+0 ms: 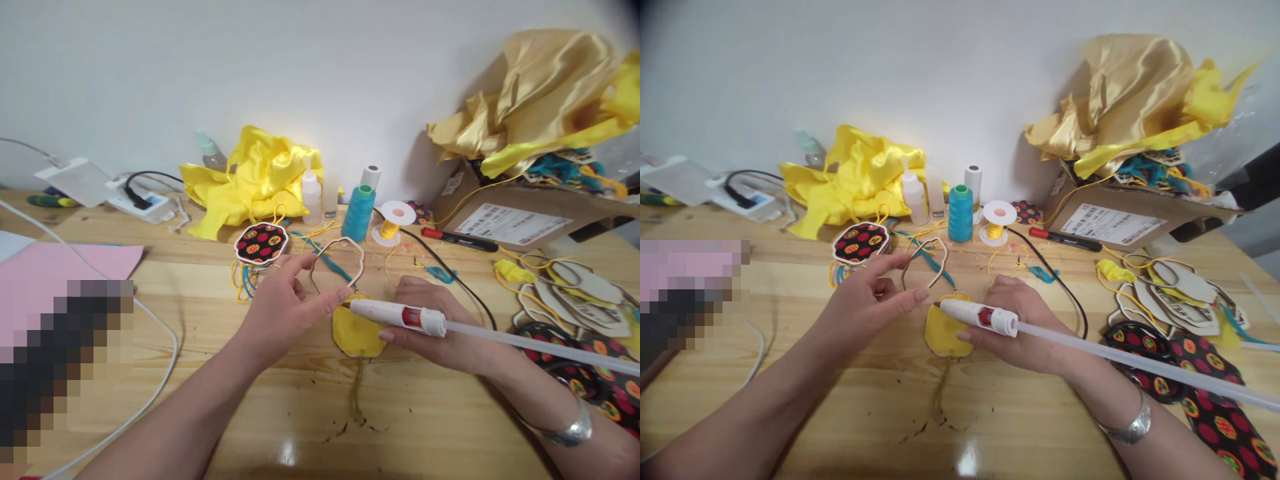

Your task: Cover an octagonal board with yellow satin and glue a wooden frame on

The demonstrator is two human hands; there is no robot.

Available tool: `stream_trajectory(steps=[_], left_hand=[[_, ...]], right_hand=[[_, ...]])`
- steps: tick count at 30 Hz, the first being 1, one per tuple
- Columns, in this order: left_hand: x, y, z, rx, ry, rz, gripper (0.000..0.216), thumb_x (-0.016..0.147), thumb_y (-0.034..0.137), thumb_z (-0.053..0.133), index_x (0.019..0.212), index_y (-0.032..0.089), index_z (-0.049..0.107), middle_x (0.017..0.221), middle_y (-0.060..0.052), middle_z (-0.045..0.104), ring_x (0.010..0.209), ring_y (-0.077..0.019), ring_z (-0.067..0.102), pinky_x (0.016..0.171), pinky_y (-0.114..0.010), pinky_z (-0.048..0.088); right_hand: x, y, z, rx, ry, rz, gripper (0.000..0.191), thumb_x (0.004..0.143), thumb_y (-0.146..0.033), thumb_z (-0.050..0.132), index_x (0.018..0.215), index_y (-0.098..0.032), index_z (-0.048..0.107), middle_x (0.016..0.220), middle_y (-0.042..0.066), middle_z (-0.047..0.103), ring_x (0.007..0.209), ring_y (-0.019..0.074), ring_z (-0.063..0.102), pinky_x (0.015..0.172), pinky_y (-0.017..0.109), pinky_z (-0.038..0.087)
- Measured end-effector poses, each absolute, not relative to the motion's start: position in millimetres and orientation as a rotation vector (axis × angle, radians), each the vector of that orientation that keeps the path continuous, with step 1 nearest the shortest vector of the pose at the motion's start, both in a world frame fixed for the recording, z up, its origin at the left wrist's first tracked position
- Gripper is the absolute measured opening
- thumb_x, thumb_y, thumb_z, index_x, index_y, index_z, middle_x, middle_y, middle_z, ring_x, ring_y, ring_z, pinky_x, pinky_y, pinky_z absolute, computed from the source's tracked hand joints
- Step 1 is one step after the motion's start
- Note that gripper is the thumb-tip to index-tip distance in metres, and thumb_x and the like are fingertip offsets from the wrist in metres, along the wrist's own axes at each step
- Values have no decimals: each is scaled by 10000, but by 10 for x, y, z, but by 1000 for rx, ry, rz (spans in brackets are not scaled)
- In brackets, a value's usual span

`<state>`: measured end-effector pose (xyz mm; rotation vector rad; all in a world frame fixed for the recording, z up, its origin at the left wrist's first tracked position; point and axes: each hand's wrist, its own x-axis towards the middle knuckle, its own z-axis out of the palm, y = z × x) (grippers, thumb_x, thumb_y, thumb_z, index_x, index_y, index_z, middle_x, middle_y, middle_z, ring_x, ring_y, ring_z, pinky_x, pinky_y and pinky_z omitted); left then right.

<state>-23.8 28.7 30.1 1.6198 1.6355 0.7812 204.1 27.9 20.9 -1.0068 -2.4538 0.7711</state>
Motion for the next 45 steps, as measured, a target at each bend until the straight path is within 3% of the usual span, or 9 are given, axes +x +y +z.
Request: stream_trajectory(steps=[35,45], left_hand=[[-247,293,287,1632,1666,778,653,632,586,680,1132,179,576,746,10,507,538,-119,441,451,-241,320],[-239,288,293,1644,1658,771,646,641,595,672,1125,178,577,687,28,479,517,-114,419,452,-239,311]], right_hand=[[2081,210,215,-878,-2512,884,317,848,-405,574,639,-177,506,616,-7,501,619,132,443,660,303,344],[2081,206,231,-853,-2532,951,320,843,-396,585,631,-176,489,614,-16,504,626,125,435,675,299,341]])
